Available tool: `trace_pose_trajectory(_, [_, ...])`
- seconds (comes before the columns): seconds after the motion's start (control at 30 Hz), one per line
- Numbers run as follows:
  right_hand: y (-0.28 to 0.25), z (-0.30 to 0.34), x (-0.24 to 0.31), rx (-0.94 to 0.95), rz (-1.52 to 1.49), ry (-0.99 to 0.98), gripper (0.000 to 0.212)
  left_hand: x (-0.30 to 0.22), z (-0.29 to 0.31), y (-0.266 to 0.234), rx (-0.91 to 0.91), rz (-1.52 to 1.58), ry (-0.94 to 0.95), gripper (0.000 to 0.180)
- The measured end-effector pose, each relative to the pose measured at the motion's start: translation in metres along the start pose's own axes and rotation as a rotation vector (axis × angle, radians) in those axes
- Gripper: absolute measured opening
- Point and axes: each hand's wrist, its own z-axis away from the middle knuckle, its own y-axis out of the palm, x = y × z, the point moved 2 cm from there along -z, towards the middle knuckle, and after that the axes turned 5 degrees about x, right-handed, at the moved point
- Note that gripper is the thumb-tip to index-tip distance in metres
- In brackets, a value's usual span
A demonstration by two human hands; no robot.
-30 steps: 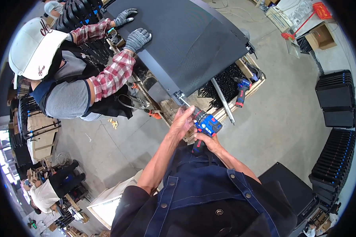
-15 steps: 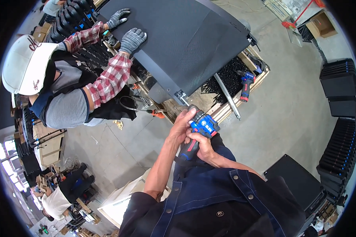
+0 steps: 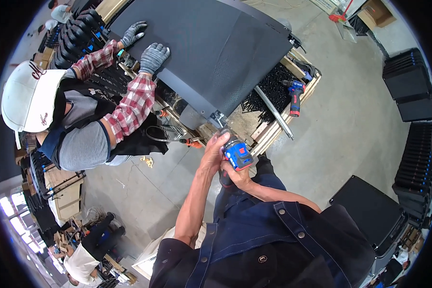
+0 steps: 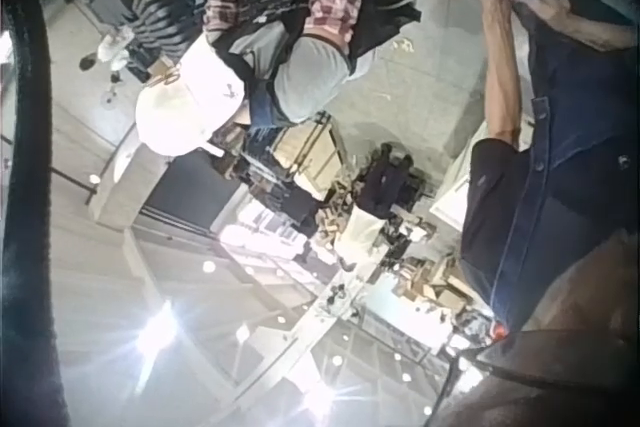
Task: Assembling a treadmill by attaching side panels and internal components using power tools.
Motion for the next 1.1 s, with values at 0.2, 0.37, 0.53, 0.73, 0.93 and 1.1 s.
trace_pose_trajectory(0.2, [0.005,0.007,-0.009,-0.026,0.164,-0.065,0.016,-0.008,0.004,0.005,0.028,-0.082,-0.028,0.060])
trace_pose_trajectory(0.37, [-0.005,0.013,0.037,-0.002,-0.257,0.061,0.016,-0.002,0.009,0.029,-0.055,-0.072,0.032,0.052])
trace_pose_trajectory(0.53, [-0.014,0.022,0.041,0.078,-0.366,0.121,0.015,0.004,0.013,0.038,-0.091,-0.237,0.037,0.055])
trace_pose_trajectory(0.73, [-0.020,0.015,0.014,0.092,-0.472,0.259,0.013,0.043,0.053,-0.011,-0.033,-0.692,0.223,0.090])
trace_pose_trajectory(0.93, [-0.020,0.008,0.010,0.187,-0.569,0.211,0.027,0.052,0.088,0.008,-0.013,-0.816,0.073,0.083])
trace_pose_trajectory(1.1, [-0.016,0.021,0.036,0.161,-0.838,0.393,0.050,0.020,0.122,0.061,-0.317,-1.186,-0.091,0.084])
